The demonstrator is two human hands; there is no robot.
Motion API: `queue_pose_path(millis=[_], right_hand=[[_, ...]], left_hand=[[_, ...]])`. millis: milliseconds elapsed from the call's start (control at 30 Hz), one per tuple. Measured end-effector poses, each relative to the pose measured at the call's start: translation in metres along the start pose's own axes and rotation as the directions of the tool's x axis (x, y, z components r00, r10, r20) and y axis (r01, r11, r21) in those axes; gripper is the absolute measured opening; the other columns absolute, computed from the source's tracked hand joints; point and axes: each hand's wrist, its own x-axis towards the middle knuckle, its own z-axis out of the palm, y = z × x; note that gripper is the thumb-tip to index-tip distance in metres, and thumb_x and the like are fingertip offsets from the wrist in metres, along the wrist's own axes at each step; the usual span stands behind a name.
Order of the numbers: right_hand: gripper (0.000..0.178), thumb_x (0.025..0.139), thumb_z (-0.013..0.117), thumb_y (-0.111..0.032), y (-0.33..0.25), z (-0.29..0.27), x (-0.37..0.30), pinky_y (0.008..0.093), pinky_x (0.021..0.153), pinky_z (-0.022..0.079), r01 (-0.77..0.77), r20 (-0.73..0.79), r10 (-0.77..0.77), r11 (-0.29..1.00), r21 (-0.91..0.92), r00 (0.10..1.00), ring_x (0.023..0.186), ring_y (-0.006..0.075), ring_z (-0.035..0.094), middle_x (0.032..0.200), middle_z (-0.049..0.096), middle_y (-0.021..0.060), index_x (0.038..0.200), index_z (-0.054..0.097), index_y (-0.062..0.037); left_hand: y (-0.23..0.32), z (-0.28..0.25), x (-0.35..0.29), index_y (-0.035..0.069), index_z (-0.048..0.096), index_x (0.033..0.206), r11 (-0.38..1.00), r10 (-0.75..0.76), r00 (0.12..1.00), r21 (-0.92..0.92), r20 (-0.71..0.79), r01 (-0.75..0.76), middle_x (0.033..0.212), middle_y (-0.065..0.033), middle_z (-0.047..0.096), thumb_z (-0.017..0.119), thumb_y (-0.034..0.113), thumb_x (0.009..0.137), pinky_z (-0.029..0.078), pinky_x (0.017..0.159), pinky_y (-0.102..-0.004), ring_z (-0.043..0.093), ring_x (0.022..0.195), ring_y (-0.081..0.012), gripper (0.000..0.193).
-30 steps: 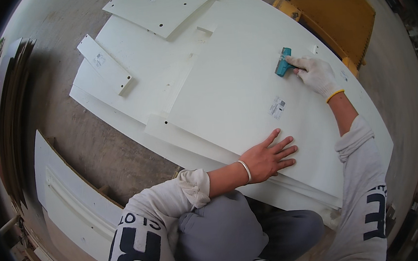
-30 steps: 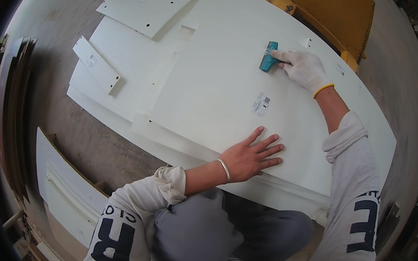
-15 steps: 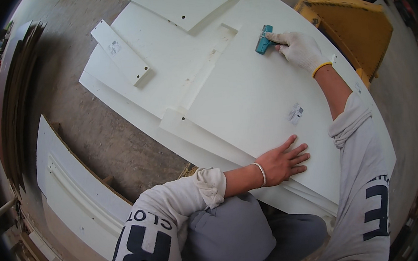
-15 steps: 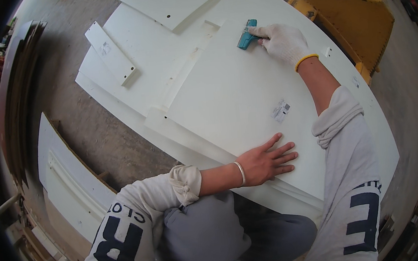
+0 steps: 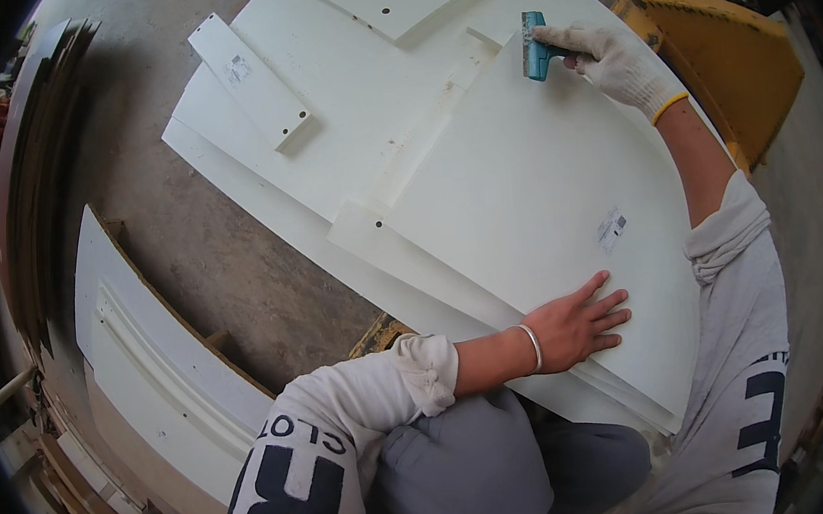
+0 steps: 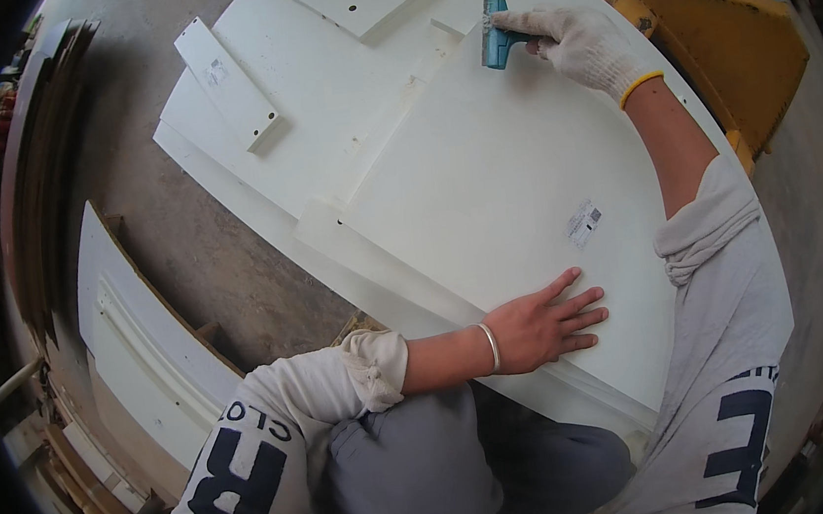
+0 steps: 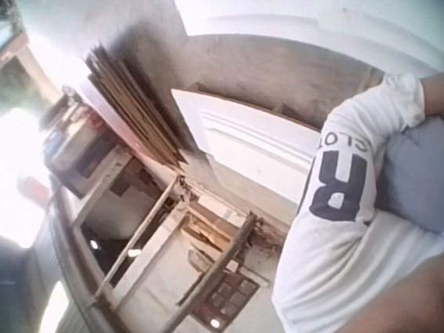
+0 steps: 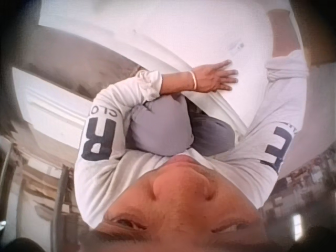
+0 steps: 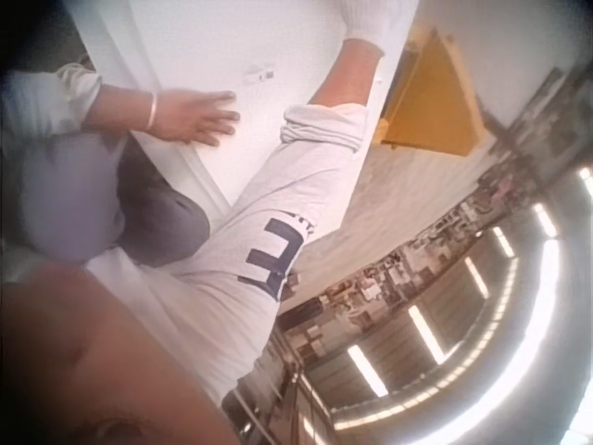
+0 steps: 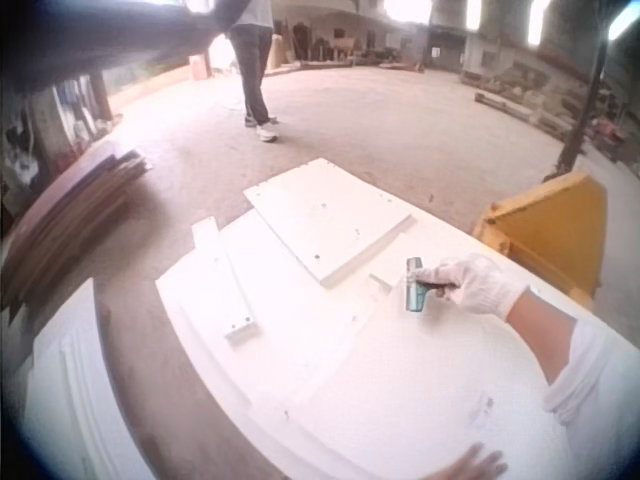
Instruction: The person is cleaning white panels using a cloth and a scraper. They wipe the surface of each panel, scrape off residue, and stack the cleaned panels.
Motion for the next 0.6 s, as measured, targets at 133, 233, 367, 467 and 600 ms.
queue_pose_path(millis=[133, 233, 367, 467, 600], right_hand=[[0.052, 0.097, 0.062, 0.005, -0.006, -0.002, 0.000, 0.0339, 0.090, 0.055, 0.013, 0.013, -0.011, 0.969, -0.245, 1.000, 0.092, 0.0230, 0.064, 0.110, 0.070, 0.0068, 0.139, 0.069, -0.0237], [0.051, 0.095, 0.064, 0.007, 0.001, -0.005, 0.004, 0.0355, 0.090, 0.054, 0.010, 0.035, -0.001, 0.968, -0.252, 0.999, 0.093, 0.0254, 0.063, 0.106, 0.068, 0.0082, 0.138, 0.070, -0.0206], [0.051, 0.093, 0.064, 0.007, 0.007, -0.007, 0.014, 0.0369, 0.089, 0.053, 0.123, 0.063, -0.111, 0.963, -0.240, 0.992, 0.089, 0.0254, 0.061, 0.100, 0.065, 0.0089, 0.136, 0.071, -0.0193], [0.052, 0.093, 0.064, 0.008, 0.010, -0.006, 0.013, 0.0369, 0.088, 0.052, 0.171, 0.063, -0.161, 0.960, -0.220, 0.985, 0.089, 0.0246, 0.059, 0.097, 0.063, 0.0085, 0.136, 0.071, -0.0189], [0.053, 0.093, 0.062, 0.009, 0.008, -0.001, 0.009, 0.0351, 0.088, 0.052, 0.141, 0.045, -0.135, 0.975, -0.169, 0.990, 0.089, 0.0237, 0.060, 0.097, 0.064, 0.0083, 0.136, 0.071, -0.0194]], left_hand=[[0.000, 0.004, -0.003, 0.032, 0.053, 0.154, 0.999, -0.039, 0.999, -0.013, -0.012, 0.039, 0.172, 0.0039, 0.033, 0.047, 0.042, 0.106, 0.007, 0.132, -0.0617, 0.017, 0.162, -0.0268, 0.049], [0.002, 0.004, 0.000, 0.032, 0.053, 0.153, 1.000, -0.024, 0.999, 0.004, -0.037, 0.024, 0.171, 0.0037, 0.033, 0.047, 0.042, 0.106, 0.007, 0.132, -0.0612, 0.018, 0.162, -0.0268, 0.049], [0.000, 0.006, 0.001, 0.032, 0.054, 0.153, 0.999, -0.019, 0.999, -0.039, -0.029, 0.017, 0.171, 0.0034, 0.034, 0.049, 0.042, 0.106, 0.007, 0.133, -0.0605, 0.019, 0.162, -0.0265, 0.049], [0.001, 0.005, 0.001, 0.031, 0.054, 0.153, 0.999, -0.022, 0.999, -0.045, -0.026, 0.021, 0.171, 0.0033, 0.034, 0.050, 0.042, 0.105, 0.007, 0.133, -0.0604, 0.019, 0.162, -0.0260, 0.049], [0.001, 0.006, -0.002, 0.031, 0.054, 0.152, 1.000, -0.027, 0.999, -0.017, -0.028, 0.027, 0.171, 0.0033, 0.034, 0.051, 0.042, 0.105, 0.007, 0.133, -0.0607, 0.019, 0.162, -0.0260, 0.049]])
